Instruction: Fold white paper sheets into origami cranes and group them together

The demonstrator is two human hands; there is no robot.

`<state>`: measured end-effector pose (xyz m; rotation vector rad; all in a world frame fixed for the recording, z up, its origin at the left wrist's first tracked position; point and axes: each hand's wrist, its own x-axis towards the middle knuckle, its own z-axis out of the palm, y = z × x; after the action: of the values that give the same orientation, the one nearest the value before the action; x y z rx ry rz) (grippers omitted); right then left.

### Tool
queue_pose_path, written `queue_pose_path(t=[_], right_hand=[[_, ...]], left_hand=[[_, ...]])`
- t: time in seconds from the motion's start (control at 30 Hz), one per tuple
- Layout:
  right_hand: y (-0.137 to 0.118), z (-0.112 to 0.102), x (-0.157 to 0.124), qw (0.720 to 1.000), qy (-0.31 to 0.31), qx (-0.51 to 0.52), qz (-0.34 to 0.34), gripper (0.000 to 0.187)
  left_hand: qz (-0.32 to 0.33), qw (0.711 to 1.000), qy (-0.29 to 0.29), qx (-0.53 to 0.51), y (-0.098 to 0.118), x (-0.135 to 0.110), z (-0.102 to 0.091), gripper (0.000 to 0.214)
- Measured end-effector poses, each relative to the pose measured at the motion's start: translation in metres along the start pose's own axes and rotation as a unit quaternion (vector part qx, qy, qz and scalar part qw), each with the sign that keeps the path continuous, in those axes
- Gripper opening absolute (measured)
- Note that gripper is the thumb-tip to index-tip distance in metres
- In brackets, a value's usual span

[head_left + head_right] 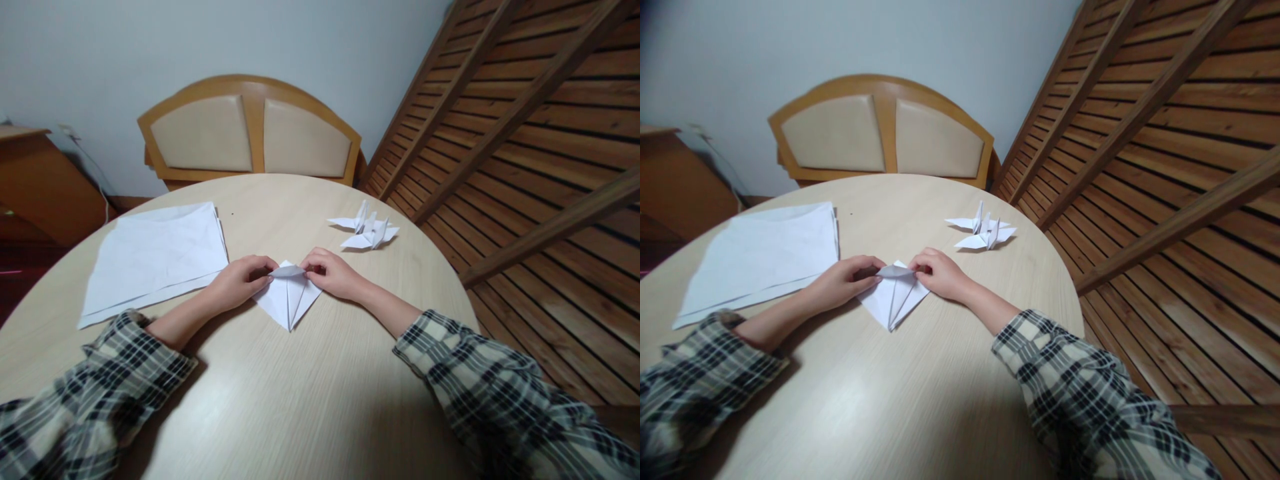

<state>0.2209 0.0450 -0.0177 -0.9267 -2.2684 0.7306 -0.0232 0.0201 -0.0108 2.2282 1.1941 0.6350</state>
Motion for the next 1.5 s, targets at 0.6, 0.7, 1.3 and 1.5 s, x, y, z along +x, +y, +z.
queue_pose_path(t=[0.6,0.7,1.3,1.5], right_hand=[[0.000,0.007,0.000,0.999,0.051,-0.005,0.017,0.022],[0.001,0.008,0.001,0.999,0.043,-0.027,0.009,0.025],[-0.002,0.004,-0.002,0.985,0.000,-0.172,0.010,0.029],[0.000,-0.008,-0.006,0.993,-0.031,-0.118,0.003,0.028]], left_hand=[[0.027,0.995,0.097,0.025,-0.006,0.000,0.008,0.023],[0.072,0.989,0.103,0.073,-0.007,0.001,0.008,0.020],[0.143,0.978,0.043,0.149,-0.012,0.005,0.014,0.037],[0.126,0.978,0.041,0.159,-0.006,0.003,0.012,0.038]])
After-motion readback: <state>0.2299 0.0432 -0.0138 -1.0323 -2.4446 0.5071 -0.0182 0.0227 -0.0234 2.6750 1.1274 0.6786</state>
